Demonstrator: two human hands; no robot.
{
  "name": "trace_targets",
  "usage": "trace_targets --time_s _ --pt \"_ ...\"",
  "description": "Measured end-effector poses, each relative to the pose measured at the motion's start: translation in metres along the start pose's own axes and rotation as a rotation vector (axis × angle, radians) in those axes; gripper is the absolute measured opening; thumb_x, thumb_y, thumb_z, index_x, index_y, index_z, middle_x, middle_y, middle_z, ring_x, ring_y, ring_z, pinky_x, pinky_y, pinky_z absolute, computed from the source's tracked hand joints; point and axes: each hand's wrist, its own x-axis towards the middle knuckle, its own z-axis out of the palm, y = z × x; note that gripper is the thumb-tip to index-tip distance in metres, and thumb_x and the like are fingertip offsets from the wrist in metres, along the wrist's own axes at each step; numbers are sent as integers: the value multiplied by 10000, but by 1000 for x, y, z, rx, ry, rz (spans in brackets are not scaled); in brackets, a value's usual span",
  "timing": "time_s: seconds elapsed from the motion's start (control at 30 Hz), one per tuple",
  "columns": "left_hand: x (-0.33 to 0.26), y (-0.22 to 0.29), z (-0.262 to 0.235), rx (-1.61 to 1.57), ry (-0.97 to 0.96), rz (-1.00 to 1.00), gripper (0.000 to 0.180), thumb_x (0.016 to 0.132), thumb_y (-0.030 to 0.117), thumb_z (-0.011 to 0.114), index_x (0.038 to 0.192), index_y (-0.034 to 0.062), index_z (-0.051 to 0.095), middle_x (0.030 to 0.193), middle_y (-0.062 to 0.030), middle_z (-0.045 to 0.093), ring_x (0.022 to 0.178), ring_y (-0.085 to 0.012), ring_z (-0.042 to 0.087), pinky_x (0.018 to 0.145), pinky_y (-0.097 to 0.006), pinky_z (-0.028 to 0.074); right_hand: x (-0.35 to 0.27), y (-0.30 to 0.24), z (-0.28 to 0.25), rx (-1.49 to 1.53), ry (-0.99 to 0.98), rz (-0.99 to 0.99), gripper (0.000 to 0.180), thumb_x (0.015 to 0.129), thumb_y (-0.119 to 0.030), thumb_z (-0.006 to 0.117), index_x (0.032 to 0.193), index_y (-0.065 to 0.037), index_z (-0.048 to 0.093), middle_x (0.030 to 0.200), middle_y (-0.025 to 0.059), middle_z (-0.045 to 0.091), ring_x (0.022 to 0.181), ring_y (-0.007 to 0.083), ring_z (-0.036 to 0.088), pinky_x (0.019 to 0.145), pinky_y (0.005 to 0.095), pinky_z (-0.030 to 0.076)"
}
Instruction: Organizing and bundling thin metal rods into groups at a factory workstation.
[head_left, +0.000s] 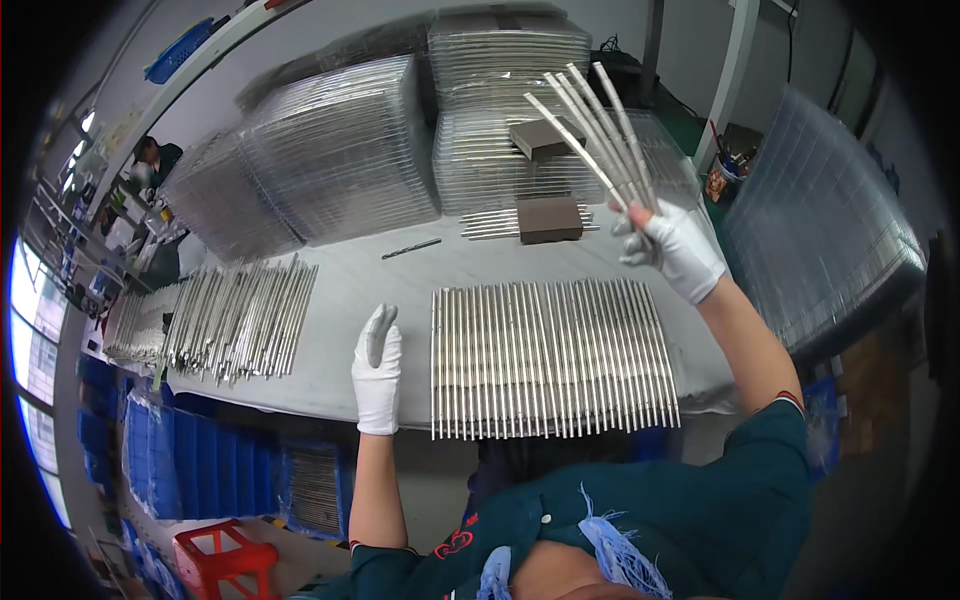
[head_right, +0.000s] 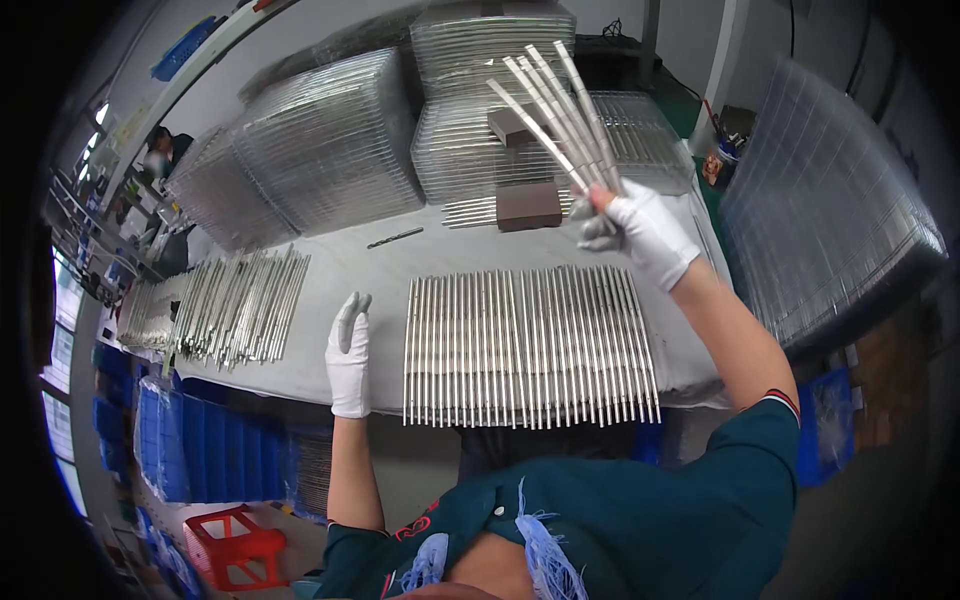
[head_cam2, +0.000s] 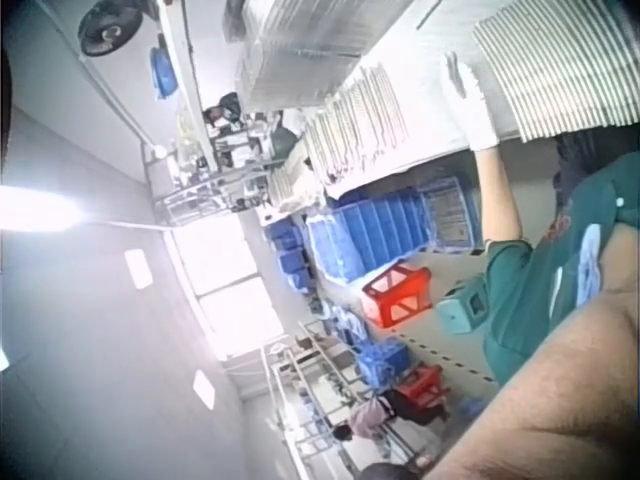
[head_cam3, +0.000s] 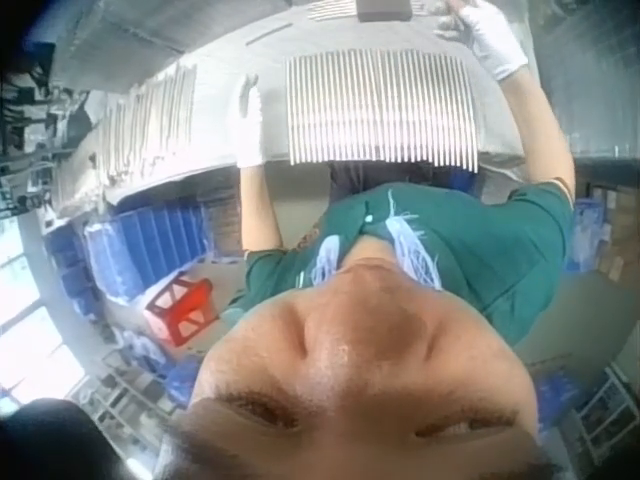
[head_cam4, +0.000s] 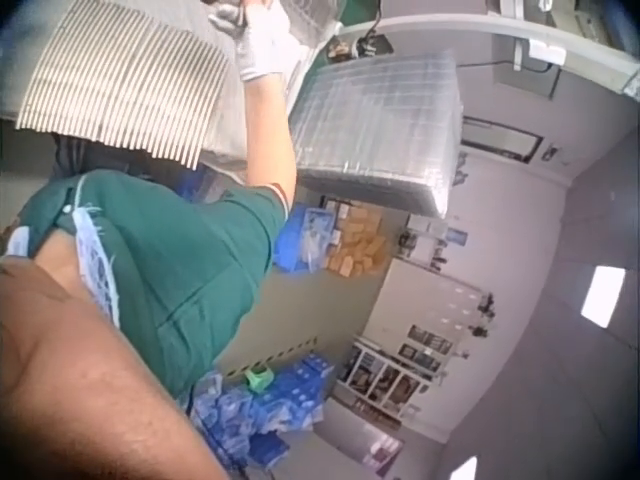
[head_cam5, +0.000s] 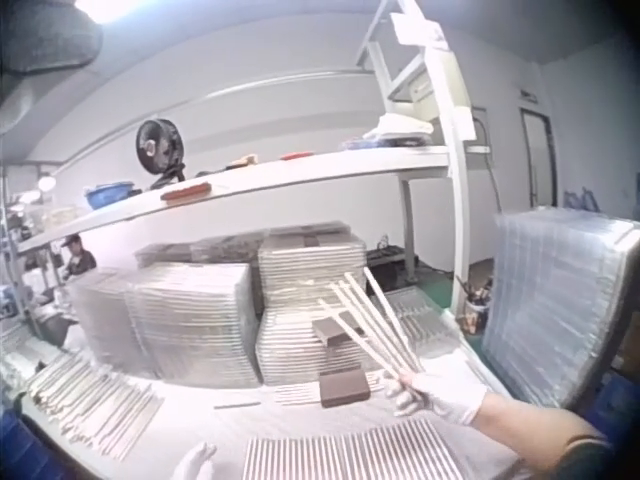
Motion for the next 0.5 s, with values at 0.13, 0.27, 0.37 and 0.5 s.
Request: trace_targets --time_s 0.13,0.27,0.37,0.5 --pt "-3 -16 0 -61 103 -108 330 922 116 492 1216 -30 467 1146 -131 560 1070 -170 532 945 -279 397 77 -10 -107 -201 411 -66 215 919 -174 483 1060 -17 525 897 44 615 702 95 598 650 260 560" --pt "-2 -15 4 -22 109 -132 301 925 115 486 1188 -31 491 1093 -126 585 1026 -161 552 931 -278 407 121 -10 -170 -128 589 117 156 912 -108 457 1031 -40 531 952 62 612 773 133 622 638 285 571" --pt "-2 -15 2 -43 132 -147 296 925 114 484 1183 -31 494 1079 -130 590 1022 -164 554 926 -279 410 139 -12 -174 -185 616 184 161 904 -77 447 1039 -50 529 976 67 606 797 150 629 636 290 573" --pt "-3 -15 4 -52 145 -149 300 925 114 483 1187 -32 492 1072 -135 593 1019 -168 556 922 -278 411 161 -13 -181 -231 606 216 146 900 -83 467 1028 -50 529 918 64 620 742 158 634 618 305 576"
